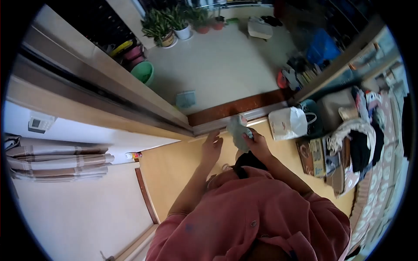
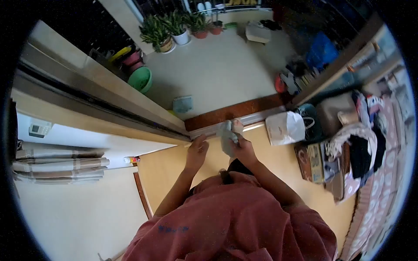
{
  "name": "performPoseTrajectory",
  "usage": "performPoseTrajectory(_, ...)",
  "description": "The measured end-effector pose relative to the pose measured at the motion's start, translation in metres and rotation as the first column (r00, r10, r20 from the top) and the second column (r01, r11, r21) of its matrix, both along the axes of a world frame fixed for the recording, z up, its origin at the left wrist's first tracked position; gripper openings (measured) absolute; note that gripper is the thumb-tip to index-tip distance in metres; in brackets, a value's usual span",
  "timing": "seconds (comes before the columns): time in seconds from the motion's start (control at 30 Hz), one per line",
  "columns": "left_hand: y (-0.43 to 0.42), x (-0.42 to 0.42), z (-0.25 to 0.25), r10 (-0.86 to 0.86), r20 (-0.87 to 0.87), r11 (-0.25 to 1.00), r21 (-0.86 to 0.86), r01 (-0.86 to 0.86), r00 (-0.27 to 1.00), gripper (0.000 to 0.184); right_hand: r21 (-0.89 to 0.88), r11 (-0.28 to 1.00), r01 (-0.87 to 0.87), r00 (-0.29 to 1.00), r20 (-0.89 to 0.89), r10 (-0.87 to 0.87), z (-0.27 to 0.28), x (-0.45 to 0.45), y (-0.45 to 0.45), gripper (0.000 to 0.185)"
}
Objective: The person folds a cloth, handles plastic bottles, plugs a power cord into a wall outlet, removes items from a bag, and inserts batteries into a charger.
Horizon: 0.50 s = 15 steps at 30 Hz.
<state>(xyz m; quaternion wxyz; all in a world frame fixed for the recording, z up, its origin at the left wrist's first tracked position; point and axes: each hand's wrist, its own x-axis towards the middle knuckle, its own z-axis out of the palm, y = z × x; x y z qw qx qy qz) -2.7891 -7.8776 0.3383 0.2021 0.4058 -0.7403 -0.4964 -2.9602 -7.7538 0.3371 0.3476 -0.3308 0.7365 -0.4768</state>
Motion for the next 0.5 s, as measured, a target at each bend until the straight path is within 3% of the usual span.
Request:
performPoseTrajectory(0.07,-0.038,0.004,-0.006,0.035,0.044,0.999,-0.014,-0.034,0.998,0.03,0.131,0.991,-0.04,0.999,0.005,0.039,-0.003,-0.027,-0.045,0.035)
performPoseTrajectory(0.13,-0.075,0.017,-0.042,-0.004,0.073,0.954,-0.3,0.025,0.997,0.028,0.177,0.977,-0.117,0.992,0.063,0.107,-0.011,-0.056,-0.094,0.037)
performPoseTrajectory(0.17,-0.09,0.021,-0.048,0.108,0.088,0.987,-0.13,-0.096,0.99,0.027,0.136,0.982,-0.131,0.991,-0.022,0.135,-0.05,-0.071,-0.116,0.039)
performPoseTrajectory(0.2,-0.103,0.029,-0.069,0.158,0.092,0.981,-0.13,-0.145,0.983,0.028,0.138,0.975,-0.172,0.98,-0.074,0.183,-0.076,-0.085,-0.143,0.04)
performPoseTrajectory(0.27,-0.119,0.022,-0.047,0.387,0.091,0.905,0.154,-0.397,0.918,0.028,0.157,0.956,-0.249,0.947,-0.167,0.275,-0.102,-0.11,-0.186,0.04)
performPoseTrajectory(0.33,-0.132,0.008,-0.028,0.445,0.207,0.826,0.28,-0.489,0.871,0.027,0.14,0.929,-0.343,0.935,-0.04,0.352,-0.084,-0.129,-0.237,0.037)
performPoseTrajectory(0.37,-0.134,0.011,-0.04,0.357,0.131,0.905,0.195,-0.377,0.925,0.026,0.08,0.917,-0.391,0.921,0.037,0.389,-0.072,-0.136,-0.263,0.036)
performPoseTrajectory(0.4,-0.144,-0.008,-0.013,0.442,0.141,0.779,0.429,-0.457,0.886,0.026,0.066,0.905,-0.421,0.906,-0.012,0.423,-0.077,-0.141,-0.287,0.033)
performPoseTrajectory(0.43,-0.15,-0.016,-0.015,0.436,0.128,0.791,0.419,-0.447,0.891,0.025,0.052,0.891,-0.45,0.89,-0.061,0.453,-0.084,-0.145,-0.31,0.031)
performPoseTrajectory(0.47,-0.151,-0.022,-0.017,0.439,0.121,0.795,0.41,-0.447,0.89,0.025,0.205,0.842,-0.499,0.832,-0.156,0.532,-0.086,-0.148,-0.339,0.032)
performPoseTrajectory(0.5,-0.153,-0.033,-0.016,0.498,0.139,0.748,0.43,-0.505,0.856,0.025,0.226,0.805,-0.548,0.762,-0.26,0.593,-0.113,-0.151,-0.359,0.034)
